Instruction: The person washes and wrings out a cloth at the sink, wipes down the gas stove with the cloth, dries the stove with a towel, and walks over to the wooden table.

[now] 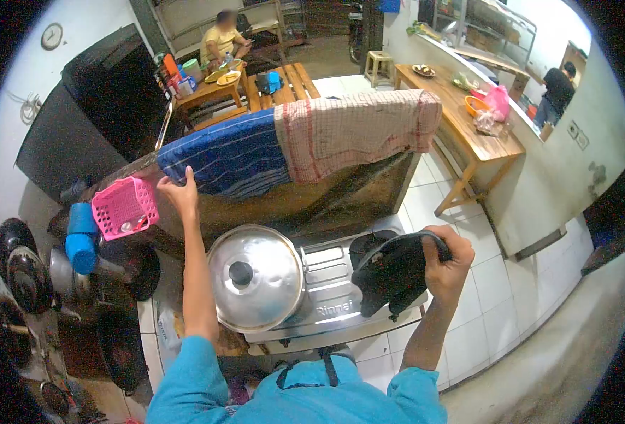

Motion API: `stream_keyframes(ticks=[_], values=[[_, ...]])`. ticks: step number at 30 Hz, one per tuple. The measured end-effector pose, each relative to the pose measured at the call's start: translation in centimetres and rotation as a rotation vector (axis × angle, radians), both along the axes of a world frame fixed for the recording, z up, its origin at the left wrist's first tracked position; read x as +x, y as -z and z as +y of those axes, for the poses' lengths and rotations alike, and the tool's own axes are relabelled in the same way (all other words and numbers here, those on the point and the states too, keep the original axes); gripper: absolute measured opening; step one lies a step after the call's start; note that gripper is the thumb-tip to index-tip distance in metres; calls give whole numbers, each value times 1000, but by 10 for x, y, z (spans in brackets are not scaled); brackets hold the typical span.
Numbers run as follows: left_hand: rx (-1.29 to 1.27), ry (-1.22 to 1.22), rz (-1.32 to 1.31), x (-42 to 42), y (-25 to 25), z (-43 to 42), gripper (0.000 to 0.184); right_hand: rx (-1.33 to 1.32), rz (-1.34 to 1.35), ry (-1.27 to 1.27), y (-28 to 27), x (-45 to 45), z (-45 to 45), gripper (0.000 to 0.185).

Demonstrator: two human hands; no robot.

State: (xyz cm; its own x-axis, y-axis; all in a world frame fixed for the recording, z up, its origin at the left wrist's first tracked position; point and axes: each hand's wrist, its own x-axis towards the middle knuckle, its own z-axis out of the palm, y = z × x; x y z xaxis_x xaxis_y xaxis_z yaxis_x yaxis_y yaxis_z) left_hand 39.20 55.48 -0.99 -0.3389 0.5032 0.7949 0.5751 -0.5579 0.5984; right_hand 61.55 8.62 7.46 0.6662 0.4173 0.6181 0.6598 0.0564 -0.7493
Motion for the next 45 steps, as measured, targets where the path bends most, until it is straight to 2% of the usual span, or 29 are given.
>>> stream_keyframes(ticks=[1,4,6,10,14,15,20,22,25,28,29,32,35,36,39,40,41,44,45], values=[[108,-20,-32,8,-10,-14,32,14,13,-8,2,2,-1,17],[-209,519,78,54,-56,-89,35,-36,-9,6,5,3,-5,17],[-509,914,271,92,-48,-85,45,-16,-5,9,4,6,-9,17],[-269,781,377,163,-15,-97,50,1,16,67,5,11,-23,17],[-391,772,238,188,-9,-104,38,3,51,88,7,14,-33,20],[-298,745,214,190,-12,-107,30,-3,52,96,8,14,-35,21],[-301,1012,-69,170,-24,-107,27,-27,40,131,13,18,-37,27],[-341,1098,-90,154,-55,-116,24,-30,51,115,12,20,-32,29],[-323,1132,36,143,-70,-96,21,-26,54,95,12,18,-25,31],[-880,1442,-421,138,-83,-90,17,-4,41,92,14,19,-20,31],[-811,1538,-423,141,-86,-92,22,-7,57,91,14,20,-20,31],[-949,1549,-479,160,-112,-107,22,15,109,116,15,22,-22,29],[-773,1728,-428,194,-138,-108,20,68,149,158,14,21,-24,24],[-776,1698,-489,198,-164,-130,20,57,161,162,14,22,-29,24],[-500,1937,-412,230,-211,-156,19,13,174,194,19,27,-50,23],[-348,2058,-429,241,-227,-169,26,-16,164,212,19,29,-58,23],[-323,2068,-414,236,-251,-185,52,-41,154,230,19,31,-66,24],[-54,1886,-286,203,-297,-226,41,-34,153,263,17,35,-89,23],[-149,1587,-410,188,-302,-242,44,-46,147,295,16,36,-97,23]])
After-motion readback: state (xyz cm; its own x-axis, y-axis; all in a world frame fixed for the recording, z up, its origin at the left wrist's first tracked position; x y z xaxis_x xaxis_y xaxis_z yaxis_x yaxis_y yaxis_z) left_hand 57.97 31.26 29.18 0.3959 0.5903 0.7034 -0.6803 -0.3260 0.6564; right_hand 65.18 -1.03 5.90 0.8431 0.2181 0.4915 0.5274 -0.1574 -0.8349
